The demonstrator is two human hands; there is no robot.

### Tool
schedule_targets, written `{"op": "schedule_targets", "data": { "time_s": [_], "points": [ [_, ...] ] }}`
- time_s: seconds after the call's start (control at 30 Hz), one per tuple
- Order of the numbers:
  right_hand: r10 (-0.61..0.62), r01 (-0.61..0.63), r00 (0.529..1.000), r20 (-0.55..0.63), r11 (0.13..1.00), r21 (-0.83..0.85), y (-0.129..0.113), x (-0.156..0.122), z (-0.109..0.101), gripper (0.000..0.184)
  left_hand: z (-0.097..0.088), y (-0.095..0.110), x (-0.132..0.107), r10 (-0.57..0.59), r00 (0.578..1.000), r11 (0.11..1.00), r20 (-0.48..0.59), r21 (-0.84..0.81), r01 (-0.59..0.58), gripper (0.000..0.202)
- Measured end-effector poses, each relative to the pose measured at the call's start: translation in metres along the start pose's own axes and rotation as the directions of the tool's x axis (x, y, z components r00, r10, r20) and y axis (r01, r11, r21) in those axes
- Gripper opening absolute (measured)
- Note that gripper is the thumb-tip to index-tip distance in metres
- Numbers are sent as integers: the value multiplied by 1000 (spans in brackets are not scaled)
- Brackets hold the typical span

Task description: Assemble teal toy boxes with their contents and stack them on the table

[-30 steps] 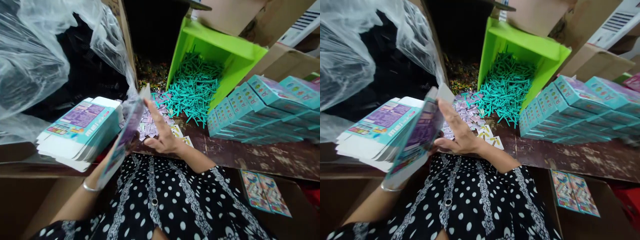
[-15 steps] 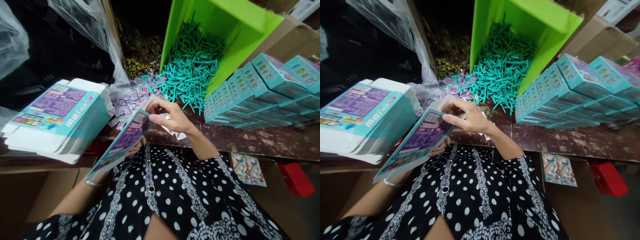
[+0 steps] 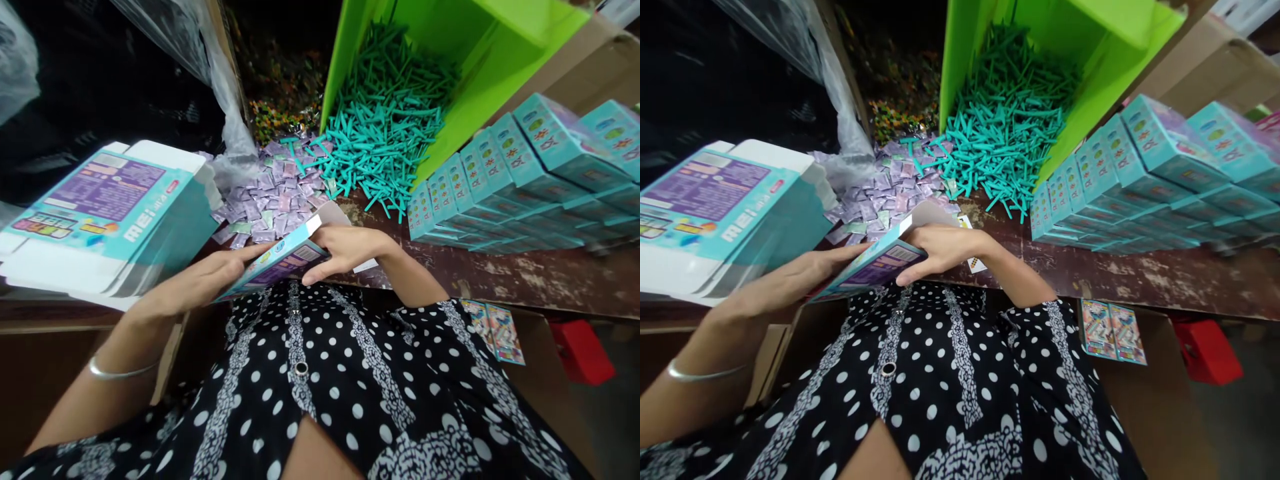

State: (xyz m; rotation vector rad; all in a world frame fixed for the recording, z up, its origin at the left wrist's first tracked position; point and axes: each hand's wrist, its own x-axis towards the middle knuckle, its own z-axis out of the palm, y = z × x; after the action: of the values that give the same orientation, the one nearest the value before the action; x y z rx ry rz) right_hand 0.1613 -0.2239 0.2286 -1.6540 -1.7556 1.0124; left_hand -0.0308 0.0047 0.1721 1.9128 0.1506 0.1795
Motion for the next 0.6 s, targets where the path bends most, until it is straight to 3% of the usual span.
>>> {"op": "schedule_targets", "data": {
  "time_s": [0.07,0.1,0.23,0.3,0.33,0.37,0.4,0.47,0.5,0.53,0.57,0.6],
  "points": [
    [4,-4,1000,-13,1000,-23,2,3,2,65,-4,7,-1,-49,982,999,185,-6,51,51],
    [0,-1,1000,-18,1000,-25,4,5,3,65,-2,9,-2,-68,972,997,225,-10,72,49],
    [-9,9,1000,3,1000,19,12,9,11,64,15,-2,-4,-22,990,998,140,-56,31,46],
    [-10,11,1000,-29,998,57,13,8,15,63,20,-14,-3,20,1000,1000,8,-24,-19,44],
    [-2,11,993,-118,997,71,12,6,17,63,21,-20,-1,33,995,999,-98,-12,-34,43],
    [15,6,965,-261,997,79,9,3,18,63,21,-25,2,38,974,999,-223,-16,-42,42],
    [33,1,899,-438,997,77,7,1,18,63,21,-29,6,37,933,998,-358,-41,-56,43],
    [37,3,662,-749,999,51,4,-2,18,64,21,-34,15,36,816,986,-576,-114,-124,47],
    [26,8,554,-832,999,36,5,-2,18,67,23,-35,19,38,765,975,-643,-143,-169,50],
    [13,18,494,-870,1000,25,8,-1,18,71,26,-36,23,39,731,966,-682,-162,-203,53],
    [6,35,485,-874,999,26,14,2,20,77,30,-37,26,38,732,963,-680,-170,-208,58],
    [14,49,511,-859,998,45,22,7,24,85,35,-37,28,34,757,964,-653,-178,-197,64]
  ]
}}
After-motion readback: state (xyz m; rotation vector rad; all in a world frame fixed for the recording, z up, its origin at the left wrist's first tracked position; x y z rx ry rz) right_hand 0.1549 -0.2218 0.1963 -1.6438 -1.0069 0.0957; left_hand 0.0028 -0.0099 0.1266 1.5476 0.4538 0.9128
